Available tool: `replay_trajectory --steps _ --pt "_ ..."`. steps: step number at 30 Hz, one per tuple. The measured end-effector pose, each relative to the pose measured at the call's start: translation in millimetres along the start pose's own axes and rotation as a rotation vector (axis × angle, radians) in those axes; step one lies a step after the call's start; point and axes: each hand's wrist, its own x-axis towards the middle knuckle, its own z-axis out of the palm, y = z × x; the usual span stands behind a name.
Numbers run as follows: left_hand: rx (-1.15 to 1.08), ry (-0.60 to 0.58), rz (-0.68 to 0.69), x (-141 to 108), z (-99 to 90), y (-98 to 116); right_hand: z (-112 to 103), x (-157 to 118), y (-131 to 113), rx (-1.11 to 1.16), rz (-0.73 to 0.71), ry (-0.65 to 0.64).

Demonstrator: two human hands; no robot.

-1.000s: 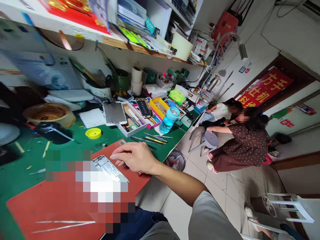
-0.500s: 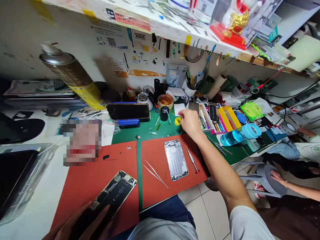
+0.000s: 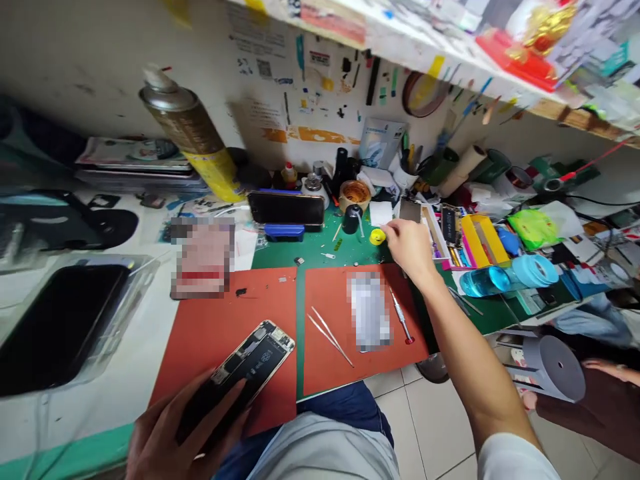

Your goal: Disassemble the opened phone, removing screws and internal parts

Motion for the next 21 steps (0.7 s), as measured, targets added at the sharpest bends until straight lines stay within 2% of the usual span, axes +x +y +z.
replay_trajectory --steps 3,5,8,10,12,15,17,21 --pt "-0.060 0.056 -0.118 10.5 -2.6 13.7 -4.8 -49.3 -5.7 0.052 -0.023 -0.024" --pt "-0.064 0.056 -0.129 16.7 -4.7 19.2 0.8 -89.1 -12.5 0.165 -0.054 -0.128" --pt "-0.059 0.045 -0.111 22.2 -8.6 22.7 21.4 -143.4 -31.2 0.279 -0.091 -0.249" --pt "-0.068 0.030 -0.105 23.3 -11.4 23.9 38.6 -168.5 -47.1 0.235 -0.132 -0.226" --pt "-0.067 0.000 -0.101 22.6 -13.5 25.2 53.6 -182.8 -61.8 0.127 -0.183 -0.196" --pt "-0.020 -0.046 -0.108 19.4 -14.3 26.8 65.6 -189.6 -74.3 0.030 -0.249 -0.185" --pt "0.005 -0.063 -0.108 17.9 -14.1 27.8 65.5 -190.2 -75.5 0.078 -0.228 -0.171" --pt "0.028 -0.103 -0.090 20.6 -15.4 29.6 53.5 -195.3 -75.9 0.354 -0.162 -0.206"
